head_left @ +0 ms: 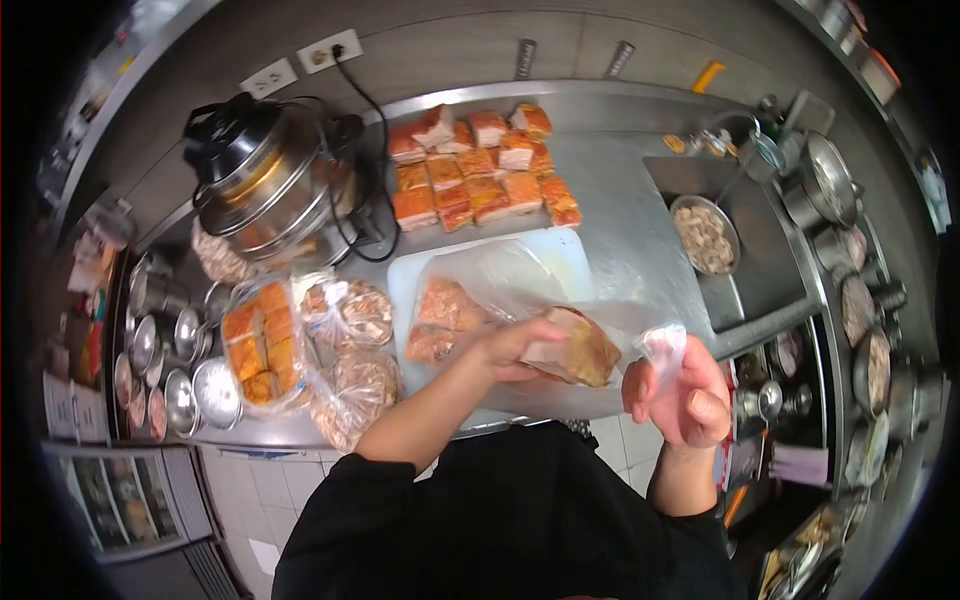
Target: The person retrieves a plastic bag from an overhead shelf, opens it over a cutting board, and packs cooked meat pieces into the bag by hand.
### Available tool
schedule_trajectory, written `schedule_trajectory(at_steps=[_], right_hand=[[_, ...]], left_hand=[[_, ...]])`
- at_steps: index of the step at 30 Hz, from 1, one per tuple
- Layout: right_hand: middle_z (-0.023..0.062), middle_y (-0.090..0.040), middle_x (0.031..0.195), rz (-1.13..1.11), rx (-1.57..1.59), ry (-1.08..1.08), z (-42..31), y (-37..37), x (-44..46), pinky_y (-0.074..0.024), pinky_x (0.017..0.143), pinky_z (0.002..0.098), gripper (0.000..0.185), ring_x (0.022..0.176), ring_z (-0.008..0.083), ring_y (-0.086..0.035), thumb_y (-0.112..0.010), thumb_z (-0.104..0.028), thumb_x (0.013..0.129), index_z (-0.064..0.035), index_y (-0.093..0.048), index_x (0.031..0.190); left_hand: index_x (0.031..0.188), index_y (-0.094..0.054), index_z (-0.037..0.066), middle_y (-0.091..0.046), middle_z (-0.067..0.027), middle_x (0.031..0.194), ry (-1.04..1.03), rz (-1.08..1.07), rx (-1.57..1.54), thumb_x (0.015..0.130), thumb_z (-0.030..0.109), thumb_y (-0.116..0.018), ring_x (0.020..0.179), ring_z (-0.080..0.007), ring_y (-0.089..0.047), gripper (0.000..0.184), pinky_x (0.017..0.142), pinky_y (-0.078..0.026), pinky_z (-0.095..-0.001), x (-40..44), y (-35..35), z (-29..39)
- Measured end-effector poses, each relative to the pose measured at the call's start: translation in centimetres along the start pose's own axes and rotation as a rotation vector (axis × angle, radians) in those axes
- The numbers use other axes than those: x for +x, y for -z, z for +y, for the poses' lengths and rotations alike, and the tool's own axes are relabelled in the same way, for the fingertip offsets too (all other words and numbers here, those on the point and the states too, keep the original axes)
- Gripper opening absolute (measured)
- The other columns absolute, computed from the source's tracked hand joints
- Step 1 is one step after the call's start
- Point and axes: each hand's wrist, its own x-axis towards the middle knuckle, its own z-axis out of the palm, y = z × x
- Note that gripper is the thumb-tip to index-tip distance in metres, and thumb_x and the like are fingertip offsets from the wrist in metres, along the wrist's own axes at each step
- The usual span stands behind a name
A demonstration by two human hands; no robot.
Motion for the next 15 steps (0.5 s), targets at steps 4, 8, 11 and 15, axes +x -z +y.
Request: schedule_trajectory(at_steps=[4, 8, 11, 15], right_hand=[[0.0187, -0.062, 0.091, -0.010, 0.079, -0.094, 0.1, 0.4, -1.3, -0.0514, 0.064, 0.0323, 0.069, 0.072, 0.0247, -0.062, -0.068, -0.034, 0.083, 0.0085, -0.044, 0.133], [0.0169, -0.062, 0.093, -0.028, 0.090, -0.129, -0.8, 1.2, -1.9, -0.0511, 0.066, 0.0328, 0.067, 0.075, 0.0235, -0.062, -0.067, -0.034, 0.084, 0.0083, -0.045, 0.132], [0.0142, -0.062, 0.094, -0.094, 0.121, -0.159, -0.5, 2.0, -2.3, -0.0504, 0.072, 0.0329, 0.063, 0.078, 0.0222, -0.062, -0.066, -0.028, 0.086, 0.0078, -0.045, 0.133], [0.0104, -0.062, 0.097, -0.222, 0.106, -0.275, 1.0, 1.7, -2.4, -0.0490, 0.078, 0.0318, 0.057, 0.081, 0.0200, -0.061, -0.063, -0.019, 0.089, 0.0069, -0.044, 0.136]], left_hand=[[0.135, -0.046, 0.002, -0.055, -0.0126, 0.126, 0.158, 0.378, 0.323, 0.082, 0.032, -0.070, 0.112, -0.0247, -0.058, 0.066, 0.099, -0.047, -0.0381, 0.8, -0.3, -2.0], [0.142, -0.039, 0.004, -0.049, -0.0209, 0.133, 0.077, 0.792, 1.395, 0.074, 0.037, -0.077, 0.120, -0.0320, -0.053, 0.085, 0.100, -0.045, -0.0400, -3.0, 2.8, 0.8], [0.143, -0.039, 0.011, -0.044, -0.0247, 0.134, 0.280, 1.378, 1.974, 0.076, 0.030, -0.076, 0.120, -0.0391, -0.053, 0.078, 0.098, -0.046, -0.0465, -6.7, -0.6, 3.8], [0.136, -0.042, 0.010, -0.043, -0.0210, 0.133, 0.489, 1.431, 2.077, 0.080, 0.035, -0.072, 0.117, -0.0377, -0.055, 0.068, 0.091, -0.049, -0.0474, -9.2, -1.5, 5.5]])
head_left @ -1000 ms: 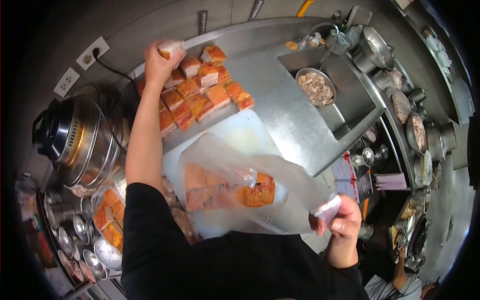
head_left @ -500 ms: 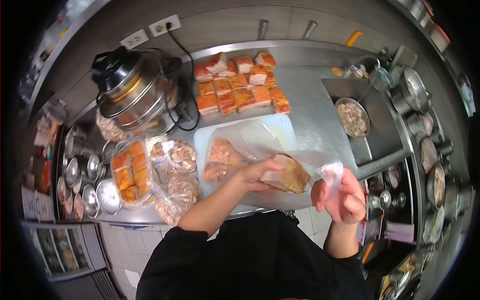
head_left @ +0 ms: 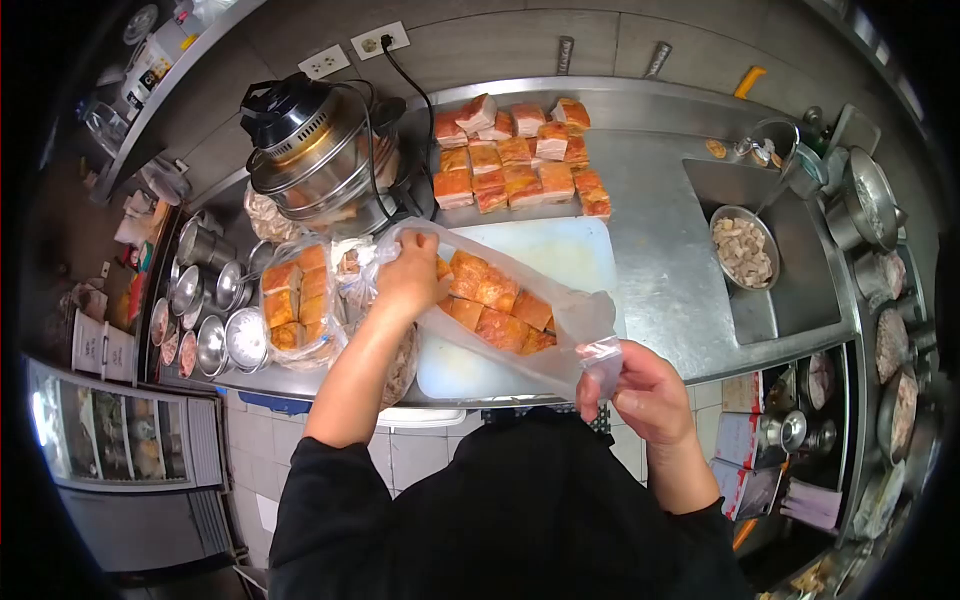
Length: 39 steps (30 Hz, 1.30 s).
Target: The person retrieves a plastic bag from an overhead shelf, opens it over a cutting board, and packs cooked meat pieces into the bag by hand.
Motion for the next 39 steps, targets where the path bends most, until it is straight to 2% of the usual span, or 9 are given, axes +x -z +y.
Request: schedule_trajectory(at_steps=[5, 9, 14, 16, 19, 25, 28, 37, 39], right_hand=[[0.0129, -0.062, 0.089, 0.072, -0.057, 0.040, -0.6, 0.0, 0.4, -0.0499, 0.069, 0.0354, 0.062, 0.073, 0.0229, -0.061, -0.065, -0.028, 0.087, 0.0086, -0.045, 0.132], [0.0124, -0.062, 0.089, 0.078, -0.058, 0.043, -0.6, -0.5, 0.4, -0.0495, 0.068, 0.0341, 0.062, 0.073, 0.0221, -0.061, -0.065, -0.029, 0.088, 0.0084, -0.044, 0.133], [0.0124, -0.062, 0.088, 0.102, -0.071, 0.051, -0.5, -0.5, 0.0, -0.0491, 0.068, 0.0321, 0.061, 0.073, 0.0210, -0.060, -0.064, -0.029, 0.088, 0.0084, -0.045, 0.132], [0.0121, -0.061, 0.088, 0.116, -0.071, 0.057, -0.3, -0.4, -0.2, -0.0491, 0.069, 0.0316, 0.059, 0.074, 0.0203, -0.060, -0.063, -0.029, 0.088, 0.0079, -0.046, 0.131], [0.0085, -0.061, 0.095, 0.084, -0.022, 0.044, 0.4, 0.2, -0.6, -0.0494, 0.075, 0.0288, 0.051, 0.081, 0.0169, -0.061, -0.062, -0.019, 0.090, 0.0052, -0.048, 0.133], [0.0109, -0.062, 0.090, 0.166, -0.090, 0.036, 1.4, 0.2, -0.6, -0.0486, 0.071, 0.0309, 0.057, 0.076, 0.0189, -0.059, -0.062, -0.027, 0.089, 0.0069, -0.047, 0.132], [0.0105, -0.061, 0.090, 0.172, -0.080, 0.056, 1.4, 0.3, -0.6, -0.0485, 0.071, 0.0306, 0.058, 0.076, 0.0189, -0.059, -0.061, -0.027, 0.089, 0.0076, -0.046, 0.132], [0.0094, -0.061, 0.090, 0.137, -0.010, 0.186, -0.4, 1.0, -0.1, -0.0488, 0.073, 0.0298, 0.053, 0.078, 0.0174, -0.059, -0.060, -0.021, 0.089, 0.0077, -0.047, 0.132], [0.0094, -0.061, 0.090, 0.140, -0.009, 0.181, -0.3, 1.0, 0.1, -0.0488, 0.073, 0.0299, 0.053, 0.078, 0.0176, -0.059, -0.060, -0.021, 0.089, 0.0080, -0.047, 0.132]], left_hand=[[0.136, -0.047, 0.009, -0.047, -0.0222, 0.132, -0.204, -0.163, -0.064, 0.073, 0.039, -0.076, 0.117, -0.0403, -0.054, 0.075, 0.096, -0.047, -0.0450, -2.4, 1.5, 1.8], [0.141, -0.038, -0.003, -0.046, -0.0266, 0.137, -0.396, -0.295, -0.239, 0.066, 0.038, -0.078, 0.122, -0.0419, -0.051, 0.095, 0.103, -0.043, -0.0425, -1.1, -0.6, 2.1], [0.138, -0.043, 0.000, -0.051, -0.0246, 0.133, -0.368, -0.256, -0.066, 0.060, 0.029, -0.082, 0.126, -0.0380, -0.048, 0.091, 0.106, -0.038, -0.0426, 2.7, -2.4, 1.5], [0.140, -0.041, 0.002, -0.051, -0.0232, 0.134, -0.543, -0.099, 0.065, 0.066, 0.022, -0.079, 0.129, -0.0347, -0.046, 0.086, 0.113, -0.027, -0.0506, 4.5, -2.8, 0.4], [0.136, -0.045, 0.005, -0.052, -0.0188, 0.135, -0.598, -0.220, 0.161, 0.069, 0.018, -0.077, 0.131, -0.0327, -0.045, 0.075, 0.115, -0.020, -0.0537, 5.2, -1.1, 0.1], [0.128, -0.052, 0.007, -0.058, -0.0155, 0.126, -0.684, 0.027, 0.194, 0.068, 0.018, -0.077, 0.124, -0.0338, -0.049, 0.065, 0.109, -0.028, -0.0540, 6.3, -2.8, -2.2], [0.126, -0.053, 0.006, -0.060, -0.0160, 0.120, -0.559, -0.157, 0.173, 0.067, 0.018, -0.078, 0.118, -0.0359, -0.053, 0.066, 0.106, -0.033, -0.0523, 6.5, -3.0, -1.4], [0.133, -0.048, 0.005, -0.060, -0.0205, 0.118, -0.585, -0.238, -0.057, 0.065, 0.011, -0.075, 0.116, -0.0381, -0.054, 0.073, 0.102, -0.040, -0.0451, 3.8, -4.1, -0.3], [0.135, -0.047, 0.005, -0.059, -0.0204, 0.122, -0.687, -0.127, -0.040, 0.065, 0.011, -0.074, 0.117, -0.0380, -0.054, 0.075, 0.102, -0.040, -0.0449, 4.1, -4.8, 0.2]])
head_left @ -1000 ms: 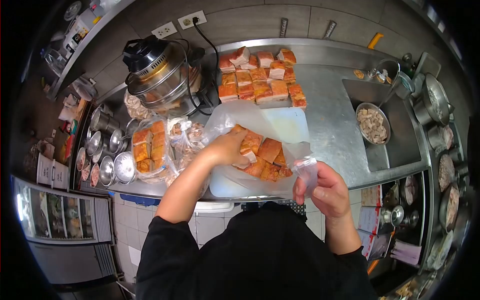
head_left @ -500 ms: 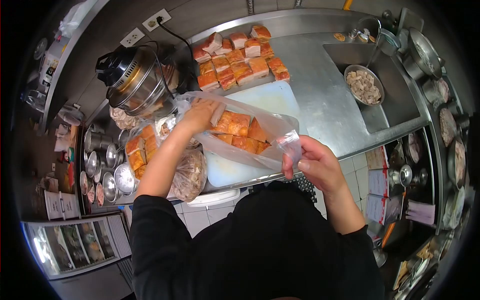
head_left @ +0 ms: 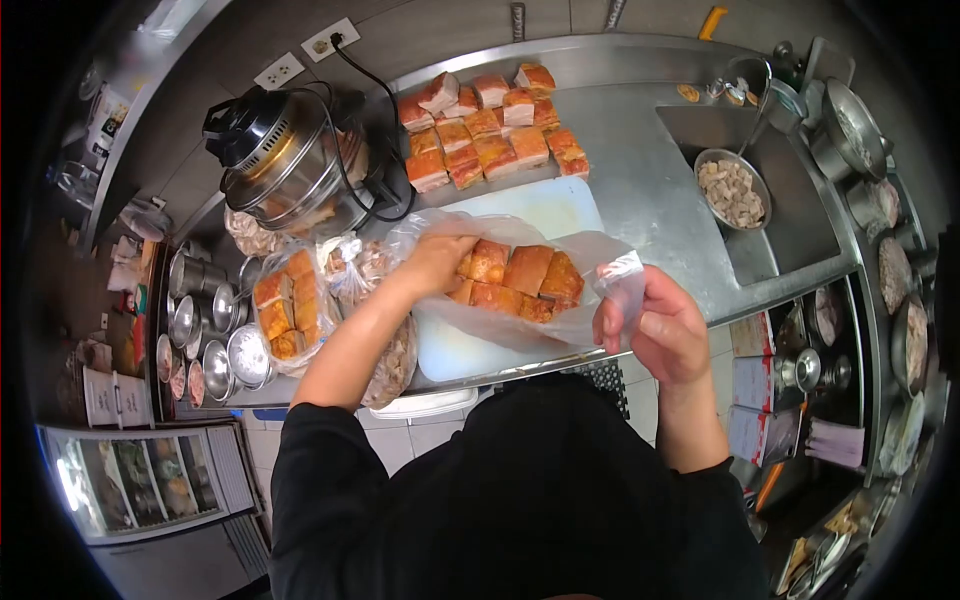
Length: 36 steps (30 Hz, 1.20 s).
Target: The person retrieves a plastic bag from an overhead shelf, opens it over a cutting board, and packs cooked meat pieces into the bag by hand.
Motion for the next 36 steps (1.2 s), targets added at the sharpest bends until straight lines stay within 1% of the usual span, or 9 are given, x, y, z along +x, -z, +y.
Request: schedule_trajectory(at_steps=[3, 18, 20, 23, 26, 30, 32, 34, 36], right_hand=[[0.0117, -0.061, 0.087, 0.038, -0.054, -0.016, 0.0, -0.1, -0.5, -0.0487, 0.073, 0.0350, 0.062, 0.070, 0.0205, -0.058, -0.060, -0.030, 0.088, 0.0101, -0.044, 0.132], [0.0109, -0.060, 0.088, 0.001, -0.046, -0.047, -0.9, -0.8, -0.5, -0.0488, 0.076, 0.0361, 0.058, 0.074, 0.0194, -0.059, -0.059, -0.023, 0.088, 0.0082, -0.043, 0.134], [0.0109, -0.060, 0.094, -0.045, -0.005, -0.037, -1.1, -1.2, -0.2, -0.0485, 0.077, 0.0300, 0.058, 0.081, 0.0180, -0.060, -0.061, -0.018, 0.090, 0.0077, -0.041, 0.138], [0.0106, -0.060, 0.093, -0.014, -0.016, -0.052, -1.1, -1.5, 0.4, -0.0489, 0.075, 0.0297, 0.060, 0.080, 0.0178, -0.060, -0.062, -0.019, 0.089, 0.0071, -0.041, 0.139], [0.0107, -0.061, 0.090, 0.018, -0.041, -0.073, -1.1, -1.6, 1.1, -0.0490, 0.072, 0.0297, 0.064, 0.077, 0.0180, -0.060, -0.063, -0.022, 0.087, 0.0066, -0.041, 0.139], [0.0123, -0.060, 0.083, 0.092, -0.110, -0.081, -0.8, -2.3, 1.5, -0.0496, 0.072, 0.0378, 0.071, 0.067, 0.0223, -0.059, -0.065, -0.028, 0.083, 0.0074, -0.039, 0.139], [0.0132, -0.060, 0.083, 0.114, -0.130, -0.061, -0.5, -2.4, 1.4, -0.0496, 0.070, 0.0379, 0.072, 0.065, 0.0228, -0.059, -0.066, -0.029, 0.083, 0.0076, -0.040, 0.139], [0.0129, -0.060, 0.081, 0.150, -0.151, -0.050, -0.3, -3.1, 1.5, -0.0497, 0.067, 0.0375, 0.071, 0.063, 0.0226, -0.059, -0.065, -0.030, 0.083, 0.0084, -0.040, 0.138], [0.0146, -0.063, 0.079, 0.247, -0.104, 0.020, 0.2, -4.1, 1.3, -0.0489, 0.067, 0.0334, 0.068, 0.068, 0.0219, -0.060, -0.067, -0.024, 0.080, 0.0091, -0.045, 0.136]], left_hand=[[0.137, -0.045, 0.005, -0.057, -0.0203, 0.127, -0.071, 0.053, 0.020, 0.065, 0.011, -0.074, 0.120, -0.0378, -0.052, 0.078, 0.102, -0.040, -0.0448, -0.3, -0.4, 0.0], [0.144, -0.039, 0.007, -0.035, -0.0175, 0.150, 0.085, 0.015, 0.086, 0.065, 0.021, -0.081, 0.138, -0.0345, -0.035, 0.091, 0.110, -0.035, -0.0403, -2.4, 3.8, 1.4], [0.145, -0.038, 0.008, -0.033, -0.0168, 0.152, 0.096, -0.009, 0.039, 0.066, 0.019, -0.081, 0.137, -0.0339, -0.037, 0.091, 0.109, -0.037, -0.0403, -3.5, 5.1, 2.1], [0.140, -0.046, 0.006, -0.044, -0.0183, 0.144, -0.012, 0.009, -0.200, 0.073, 0.020, -0.079, 0.126, -0.0323, -0.051, 0.075, 0.104, -0.043, -0.0396, -5.1, 8.5, 3.8], [0.131, -0.055, 0.005, -0.060, -0.0149, 0.127, 0.001, -0.154, -0.586, 0.083, 0.018, -0.074, 0.106, -0.0236, -0.064, 0.053, 0.090, -0.052, -0.0341, -5.9, 12.9, 3.8], [0.112, -0.064, 0.004, -0.069, -0.0025, 0.096, 0.009, 0.476, -0.919, 0.092, 0.020, -0.065, 0.081, -0.0100, -0.065, 0.026, 0.065, -0.052, -0.0242, -3.1, 16.5, -1.5], [0.111, -0.063, 0.001, -0.067, -0.0056, 0.092, 0.135, 0.651, -0.893, 0.094, 0.019, -0.061, 0.073, -0.0112, -0.061, 0.025, 0.064, -0.051, -0.0255, 1.1, 17.7, -4.7], [0.108, -0.064, 0.002, -0.068, -0.0062, 0.090, 0.255, 0.616, -0.790, 0.091, 0.027, -0.064, 0.078, -0.0114, -0.064, 0.030, 0.065, -0.052, -0.0275, 6.8, 17.1, -9.7], [0.107, -0.065, 0.001, -0.070, -0.0124, 0.096, 0.321, 0.536, -0.569, 0.087, 0.047, -0.065, 0.084, -0.0203, -0.068, 0.050, 0.073, -0.053, -0.0336, 13.7, 14.7, -16.2]])
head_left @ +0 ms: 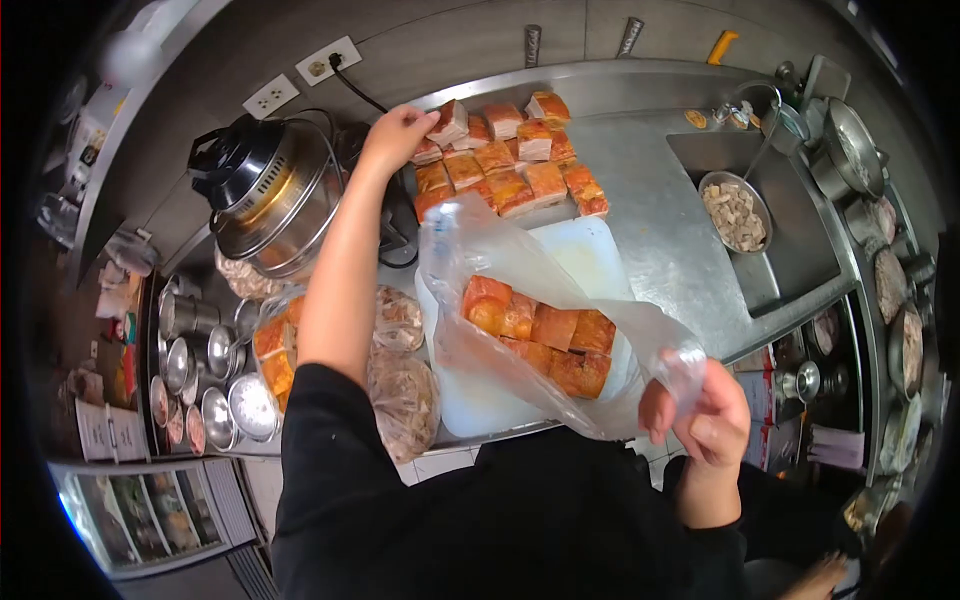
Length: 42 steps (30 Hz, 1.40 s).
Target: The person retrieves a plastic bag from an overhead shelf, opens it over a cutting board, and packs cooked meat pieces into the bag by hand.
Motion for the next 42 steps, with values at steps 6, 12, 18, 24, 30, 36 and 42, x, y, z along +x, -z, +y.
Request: schedule_trajectory(at_steps=[6, 12, 18, 24, 30, 36, 42], right_hand=[[0.0171, -0.063, 0.077, 0.148, -0.033, 0.111, 1.3, -1.6, -1.4, -0.0503, 0.066, 0.0367, 0.066, 0.066, 0.0244, -0.062, -0.068, -0.024, 0.081, 0.0105, -0.047, 0.133], [0.0173, -0.063, 0.078, 0.239, -0.084, 0.139, 1.7, -2.5, -2.3, -0.0507, 0.066, 0.0377, 0.064, 0.065, 0.0245, -0.062, -0.066, -0.023, 0.082, 0.0108, -0.047, 0.132], [0.0168, -0.064, 0.078, 0.204, -0.075, 0.168, 1.9, -2.4, -1.7, -0.0506, 0.063, 0.0379, 0.064, 0.064, 0.0245, -0.063, -0.065, -0.023, 0.082, 0.0122, -0.046, 0.131], [0.0162, -0.063, 0.079, 0.125, -0.037, 0.168, 1.6, -1.7, -1.2, -0.0504, 0.062, 0.0360, 0.066, 0.064, 0.0236, -0.062, -0.066, -0.025, 0.084, 0.0125, -0.044, 0.133], [0.0160, -0.063, 0.079, -0.005, 0.022, 0.111, 1.5, -0.7, -0.9, -0.0497, 0.064, 0.0340, 0.069, 0.065, 0.0232, -0.061, -0.067, -0.027, 0.082, 0.0129, -0.044, 0.134], [0.0154, -0.063, 0.080, -0.066, 0.074, -0.008, 0.7, 0.5, -1.6, -0.0482, 0.066, 0.0319, 0.073, 0.067, 0.0225, -0.060, -0.069, -0.028, 0.080, 0.0134, -0.044, 0.134], [0.0142, -0.061, 0.083, -0.166, 0.018, -0.049, 0.4, 1.3, -2.2, -0.0484, 0.060, 0.0305, 0.071, 0.067, 0.0218, -0.059, -0.066, -0.030, 0.082, 0.0137, -0.042, 0.134]], left_hand=[[0.129, -0.053, -0.006, -0.062, -0.0278, 0.120, 0.258, 0.029, 0.489, 0.073, 0.076, -0.057, 0.112, -0.0380, -0.061, 0.099, 0.093, -0.048, -0.0397, 13.8, -7.3, -8.5], [0.143, -0.037, 0.009, -0.054, -0.0144, 0.137, 0.311, -0.177, 0.663, 0.077, 0.057, -0.065, 0.128, -0.0321, -0.050, 0.087, 0.104, -0.040, -0.0471, 14.8, -11.0, -5.6], [0.135, -0.048, 0.020, -0.059, -0.0164, 0.120, 0.166, 0.120, 0.484, 0.079, 0.043, -0.070, 0.126, -0.0345, -0.048, 0.065, 0.098, -0.045, -0.0471, 13.0, -12.7, -6.9], [0.123, -0.055, 0.006, -0.065, -0.0166, 0.101, -0.077, 0.260, 0.075, 0.075, 0.037, -0.076, 0.108, -0.0308, -0.060, 0.061, 0.090, -0.050, -0.0376, 12.0, -8.4, -7.3], [0.121, -0.054, -0.001, -0.063, -0.0079, 0.103, -0.224, 0.009, -0.675, 0.080, 0.025, -0.073, 0.094, -0.0147, -0.061, 0.052, 0.081, -0.049, -0.0274, -4.9, 2.1, 8.8], [0.125, -0.054, 0.003, -0.059, -0.0045, 0.106, -0.271, -0.326, -0.573, 0.077, 0.017, -0.075, 0.095, -0.0122, -0.056, 0.054, 0.083, -0.047, -0.0264, -19.8, 2.5, 17.0], [0.117, -0.057, 0.000, -0.064, -0.0141, 0.101, -0.073, -0.761, 0.058, 0.077, 0.031, -0.068, 0.092, -0.0217, -0.060, 0.052, 0.083, -0.047, -0.0317, -23.1, -5.3, 14.1]])
